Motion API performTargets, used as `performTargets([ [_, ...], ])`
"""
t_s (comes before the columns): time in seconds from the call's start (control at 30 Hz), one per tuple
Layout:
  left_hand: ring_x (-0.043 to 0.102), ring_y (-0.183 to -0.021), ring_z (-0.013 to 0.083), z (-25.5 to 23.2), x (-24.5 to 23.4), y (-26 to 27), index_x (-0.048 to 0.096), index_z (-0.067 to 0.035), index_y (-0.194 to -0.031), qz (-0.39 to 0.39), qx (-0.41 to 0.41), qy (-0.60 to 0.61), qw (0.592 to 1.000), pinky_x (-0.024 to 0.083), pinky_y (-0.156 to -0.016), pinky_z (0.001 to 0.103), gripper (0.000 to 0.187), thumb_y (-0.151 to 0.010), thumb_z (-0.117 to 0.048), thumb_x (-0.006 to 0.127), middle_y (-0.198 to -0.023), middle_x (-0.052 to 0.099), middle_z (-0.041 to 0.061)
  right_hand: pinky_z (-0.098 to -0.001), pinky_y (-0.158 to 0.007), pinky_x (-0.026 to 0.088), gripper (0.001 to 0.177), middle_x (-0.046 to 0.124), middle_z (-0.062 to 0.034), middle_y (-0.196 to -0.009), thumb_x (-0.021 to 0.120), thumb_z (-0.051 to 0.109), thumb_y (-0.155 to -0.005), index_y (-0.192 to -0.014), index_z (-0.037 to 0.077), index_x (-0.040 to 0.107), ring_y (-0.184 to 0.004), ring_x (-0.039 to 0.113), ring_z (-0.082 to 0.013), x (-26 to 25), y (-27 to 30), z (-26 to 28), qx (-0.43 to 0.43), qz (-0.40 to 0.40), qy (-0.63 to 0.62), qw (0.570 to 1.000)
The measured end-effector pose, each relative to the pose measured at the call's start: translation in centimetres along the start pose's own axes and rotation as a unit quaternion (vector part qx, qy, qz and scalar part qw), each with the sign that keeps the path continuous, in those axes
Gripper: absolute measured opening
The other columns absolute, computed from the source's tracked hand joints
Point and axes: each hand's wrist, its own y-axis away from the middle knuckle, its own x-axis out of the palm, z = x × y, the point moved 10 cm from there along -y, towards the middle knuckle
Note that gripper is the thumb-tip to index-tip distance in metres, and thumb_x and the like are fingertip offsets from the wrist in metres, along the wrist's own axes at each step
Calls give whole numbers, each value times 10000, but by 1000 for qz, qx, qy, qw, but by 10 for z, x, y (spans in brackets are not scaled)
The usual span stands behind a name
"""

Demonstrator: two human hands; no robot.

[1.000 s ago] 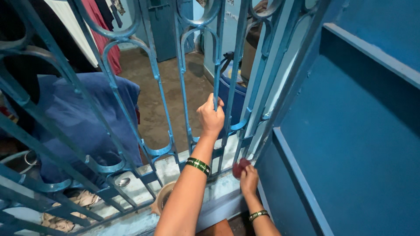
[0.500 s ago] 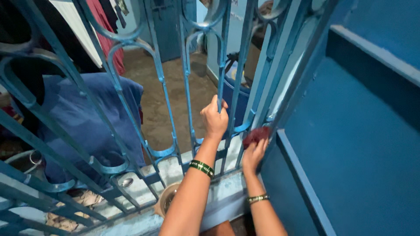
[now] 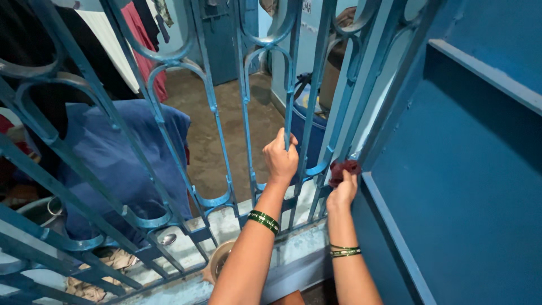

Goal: The person wipes a metal grill with a cloth, dips the cloth into a cup of liquid, and wipes the grill with the cloth.

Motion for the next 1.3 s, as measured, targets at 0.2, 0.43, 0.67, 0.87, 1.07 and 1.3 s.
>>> performTargets([
  [0.2, 679, -736, 401, 0, -1, 0, 578, -72, -842, -4, 7, -5, 1000, 511, -665, 485, 100, -801, 13, 545, -737, 660, 152, -465, -1090, 429, 464, 556, -292, -1416, 504, -25, -946, -1405, -62, 562, -1308, 543, -451, 38, 105, 65, -436, 52, 430, 789],
  [0.43, 683, -731, 394, 4, 2, -1, 586, -77, -836, -9, 4, 0, 1000, 518, -670, 476, 101, -803, 10, 545, -726, 655, 148, -463, -1122, 410, 427, 544, -324, -1425, 538, 2, -939, -1361, -45, 579, -1299, 523, -485, 5, 113, 31, -389, 72, 522, 755],
  [0.67, 692, -740, 388, 4, 1, 2, 595, -68, -843, -9, -5, -6, 1000, 526, -673, 467, 116, -793, 15, 532, -749, 673, 146, -450, -907, 548, 357, 675, -199, -1158, 731, 140, -877, -1199, -7, 679, -1033, 688, -394, 17, 121, 65, -298, 48, 525, 796],
  [0.87, 689, -751, 395, 0, 1, 3, 588, -57, -851, -6, 4, -2, 1000, 527, -679, 463, 102, -800, 15, 536, -764, 671, 151, -466, -915, 524, 263, 556, -244, -1263, 729, 91, -864, -1100, -3, 663, -1069, 639, -422, 69, 147, 87, -418, 72, 538, 728],
  [1.07, 692, -748, 387, -1, 0, 2, 583, -61, -847, -2, 1, -8, 1000, 530, -690, 469, 108, -794, 20, 535, -756, 674, 141, -474, -970, 498, 305, 505, -291, -1320, 684, 42, -887, -1180, -34, 646, -1148, 588, -453, 24, 147, 43, -398, 98, 508, 758],
  [1.3, 684, -744, 391, 2, 2, 3, 586, -65, -861, -5, 6, -8, 1000, 521, -682, 477, 120, -791, 22, 542, -755, 669, 140, -435, -886, 517, 382, 637, -172, -1126, 753, 63, -850, -1191, -19, 601, -1014, 651, -345, -46, 121, -13, -280, 12, 447, 849],
])
